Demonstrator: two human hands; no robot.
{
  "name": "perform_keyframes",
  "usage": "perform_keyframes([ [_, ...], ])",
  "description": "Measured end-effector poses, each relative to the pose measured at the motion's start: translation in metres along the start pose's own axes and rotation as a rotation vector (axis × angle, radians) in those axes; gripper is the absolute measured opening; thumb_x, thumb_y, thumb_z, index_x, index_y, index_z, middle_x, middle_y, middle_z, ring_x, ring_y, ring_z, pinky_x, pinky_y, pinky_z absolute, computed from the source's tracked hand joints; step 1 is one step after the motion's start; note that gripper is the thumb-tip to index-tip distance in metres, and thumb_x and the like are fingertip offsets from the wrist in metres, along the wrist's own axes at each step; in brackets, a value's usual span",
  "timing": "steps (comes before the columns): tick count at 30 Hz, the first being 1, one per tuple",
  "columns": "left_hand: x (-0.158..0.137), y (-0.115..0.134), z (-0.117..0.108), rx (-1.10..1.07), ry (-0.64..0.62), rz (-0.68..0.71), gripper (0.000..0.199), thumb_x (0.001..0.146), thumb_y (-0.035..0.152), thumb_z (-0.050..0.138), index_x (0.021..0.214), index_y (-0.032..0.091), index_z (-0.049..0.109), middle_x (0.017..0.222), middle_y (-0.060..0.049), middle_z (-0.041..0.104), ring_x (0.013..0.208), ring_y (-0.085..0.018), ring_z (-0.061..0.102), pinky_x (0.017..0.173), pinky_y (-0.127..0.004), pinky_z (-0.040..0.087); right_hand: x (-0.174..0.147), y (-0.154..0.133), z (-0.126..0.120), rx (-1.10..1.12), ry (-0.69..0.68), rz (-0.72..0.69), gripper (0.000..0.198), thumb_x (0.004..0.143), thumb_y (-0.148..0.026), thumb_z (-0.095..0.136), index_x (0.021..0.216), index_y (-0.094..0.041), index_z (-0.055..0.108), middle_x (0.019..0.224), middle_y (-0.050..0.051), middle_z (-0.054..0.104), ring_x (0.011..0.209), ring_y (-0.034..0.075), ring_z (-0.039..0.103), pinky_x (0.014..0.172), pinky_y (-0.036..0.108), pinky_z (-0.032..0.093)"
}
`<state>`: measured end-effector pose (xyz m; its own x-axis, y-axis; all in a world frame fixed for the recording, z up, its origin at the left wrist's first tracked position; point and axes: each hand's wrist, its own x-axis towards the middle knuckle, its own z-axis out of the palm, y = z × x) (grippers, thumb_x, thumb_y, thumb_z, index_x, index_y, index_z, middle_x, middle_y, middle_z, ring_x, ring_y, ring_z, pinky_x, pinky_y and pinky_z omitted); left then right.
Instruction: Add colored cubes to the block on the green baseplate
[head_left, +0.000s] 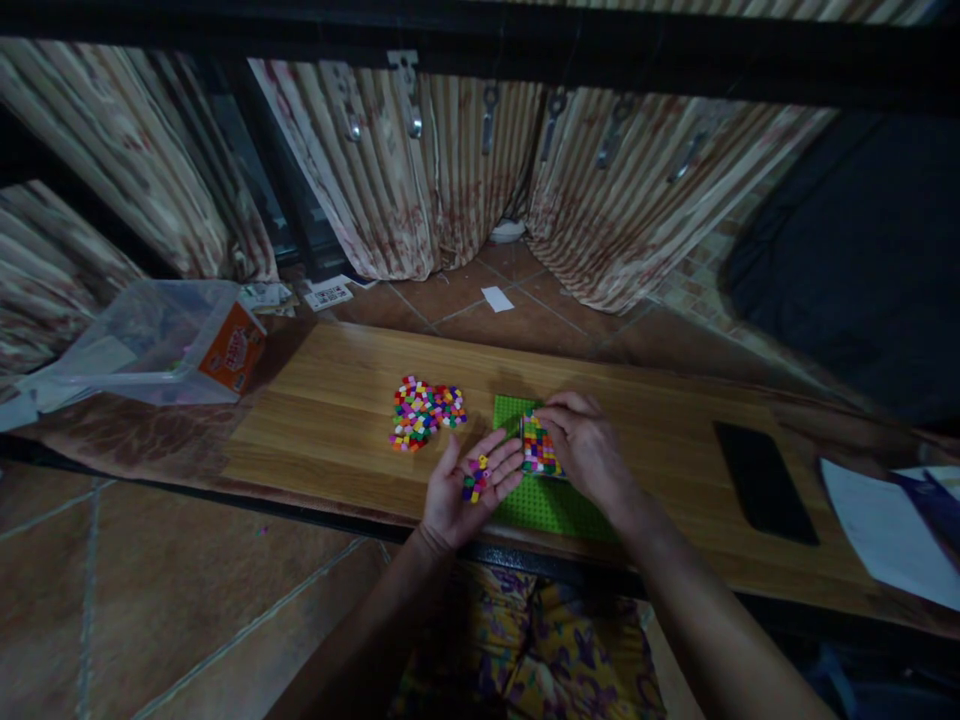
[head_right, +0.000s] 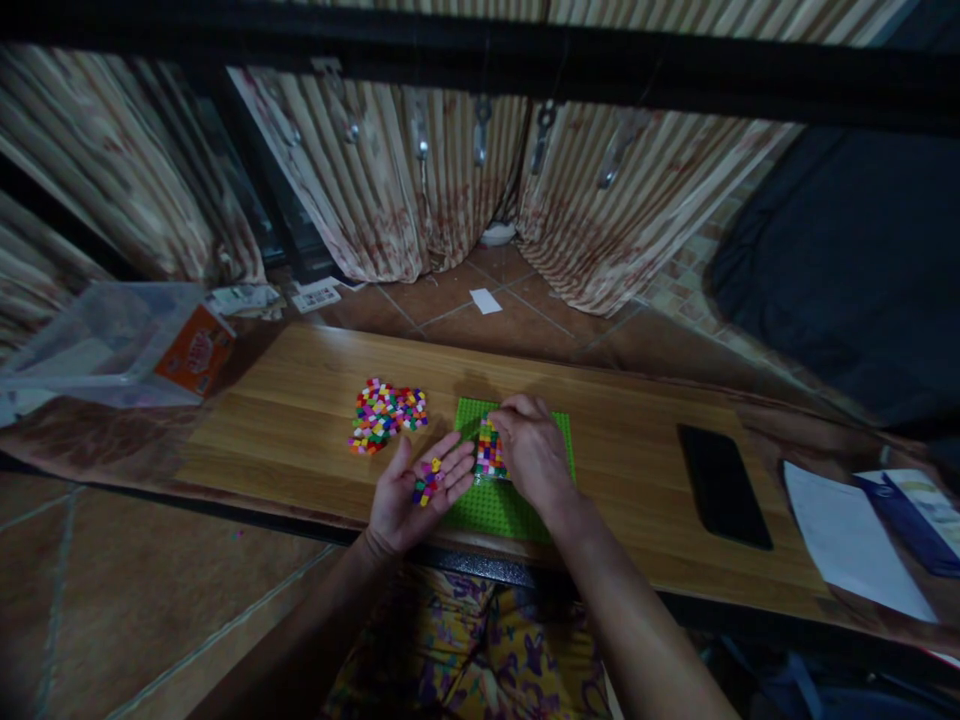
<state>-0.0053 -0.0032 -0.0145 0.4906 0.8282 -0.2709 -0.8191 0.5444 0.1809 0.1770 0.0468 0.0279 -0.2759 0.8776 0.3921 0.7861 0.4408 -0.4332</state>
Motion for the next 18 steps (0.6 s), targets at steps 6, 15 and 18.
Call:
perform_keyframes([
  [6,0.001,0.0,0.001,-0.001,0.002,0.001,0.059,0.09,0.053,0.035,0.123,0.008,0.054,0.116,-0.017,0.063,0.106,-0.024,0.061,0.098,-0.037,0.04,0.002,0.006,0.007,0.038,0.044,0.031,0.021,0.085,-0.022,0.051,0.084,-0.023,0.072,0.094,0.007,0.064,0.092,0.022,0.056,0.085,0.039,0.046],
  [15,0.0,0.001,0.0,-0.007,-0.001,-0.012,0.06,0.09,0.053,0.036,0.125,0.008,0.052,0.118,-0.017,0.062,0.106,-0.023,0.06,0.099,-0.037,0.04,0.0,0.011,0.007,0.203,0.049,0.208,0.014,0.08,-0.027,0.058,0.087,-0.022,0.069,0.092,0.005,0.067,0.088,0.02,0.06,0.084,0.038,0.045],
  [18,0.001,0.001,0.001,0.0,0.016,-0.009,0.06,0.09,0.054,0.035,0.125,0.008,0.053,0.119,-0.016,0.062,0.106,-0.023,0.06,0.098,-0.036,0.041,-0.002,0.012,0.005,0.233,0.066,0.253,0.019,0.08,-0.032,0.058,0.091,-0.022,0.069,0.096,0.006,0.068,0.09,0.021,0.06,0.085,0.038,0.045],
])
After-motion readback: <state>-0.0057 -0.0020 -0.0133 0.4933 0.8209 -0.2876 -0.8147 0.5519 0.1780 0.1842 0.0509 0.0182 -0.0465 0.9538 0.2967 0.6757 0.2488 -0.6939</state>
